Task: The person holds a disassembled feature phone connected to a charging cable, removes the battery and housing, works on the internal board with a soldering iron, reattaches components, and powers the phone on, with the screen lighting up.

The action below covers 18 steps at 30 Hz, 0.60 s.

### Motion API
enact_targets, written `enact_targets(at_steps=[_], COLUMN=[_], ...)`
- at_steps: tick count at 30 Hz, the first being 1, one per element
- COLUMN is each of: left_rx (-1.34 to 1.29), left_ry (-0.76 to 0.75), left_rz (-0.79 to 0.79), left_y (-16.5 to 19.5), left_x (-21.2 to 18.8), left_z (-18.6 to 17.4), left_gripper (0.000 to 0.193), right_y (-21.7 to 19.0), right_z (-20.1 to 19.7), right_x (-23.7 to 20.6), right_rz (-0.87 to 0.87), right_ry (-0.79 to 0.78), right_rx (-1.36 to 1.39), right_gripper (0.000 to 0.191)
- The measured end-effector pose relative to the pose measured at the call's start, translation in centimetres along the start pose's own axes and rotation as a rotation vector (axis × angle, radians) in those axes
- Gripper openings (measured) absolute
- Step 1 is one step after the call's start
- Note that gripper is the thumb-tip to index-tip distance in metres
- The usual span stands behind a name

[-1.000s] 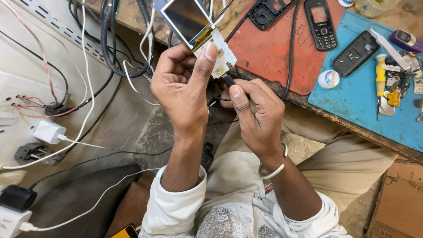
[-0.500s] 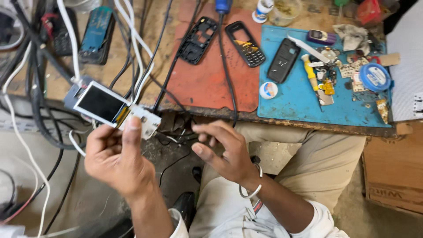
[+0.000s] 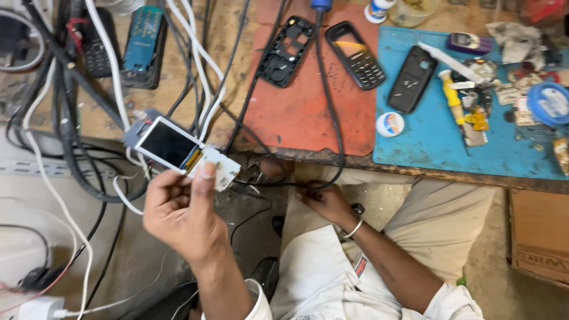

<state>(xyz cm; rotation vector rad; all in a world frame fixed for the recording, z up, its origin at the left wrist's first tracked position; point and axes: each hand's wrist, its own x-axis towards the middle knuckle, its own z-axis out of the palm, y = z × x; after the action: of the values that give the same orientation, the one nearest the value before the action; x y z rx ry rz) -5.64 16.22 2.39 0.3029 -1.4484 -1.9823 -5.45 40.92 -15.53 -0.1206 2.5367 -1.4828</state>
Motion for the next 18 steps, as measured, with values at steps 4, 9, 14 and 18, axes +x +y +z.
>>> enact_targets(at_steps=[4,9,14,18], left_rx=[0.026,0.097,0.057,0.06], left_ry=[-0.028,0.031,0.021,0.017], left_rz=[-0.045,-0.082,-0.075,-0.064], left_y=[0.0,0.8,0.7,0.8], left_x=[0.8,1.6,3.6,4.6], left_z=[-1.5,-4.1,-4.7,-5.1], left_gripper=[0.025,0.027,0.025,0.024], right_y=[-0.7,-1.1,-1.9,-2.5], right_z=[2.8,6.5,7.3,7.8], right_x=[-0.4,-0.3,1.3,2.3], right_rz=[0.005,-0.009,0.011,0.022], right_ry=[-0.009,-0.047,-0.033,-0.03], right_rx=[-0.005,0.079,-0.029,-0.003], right_gripper=[0.022,0.021,0.02,0.02])
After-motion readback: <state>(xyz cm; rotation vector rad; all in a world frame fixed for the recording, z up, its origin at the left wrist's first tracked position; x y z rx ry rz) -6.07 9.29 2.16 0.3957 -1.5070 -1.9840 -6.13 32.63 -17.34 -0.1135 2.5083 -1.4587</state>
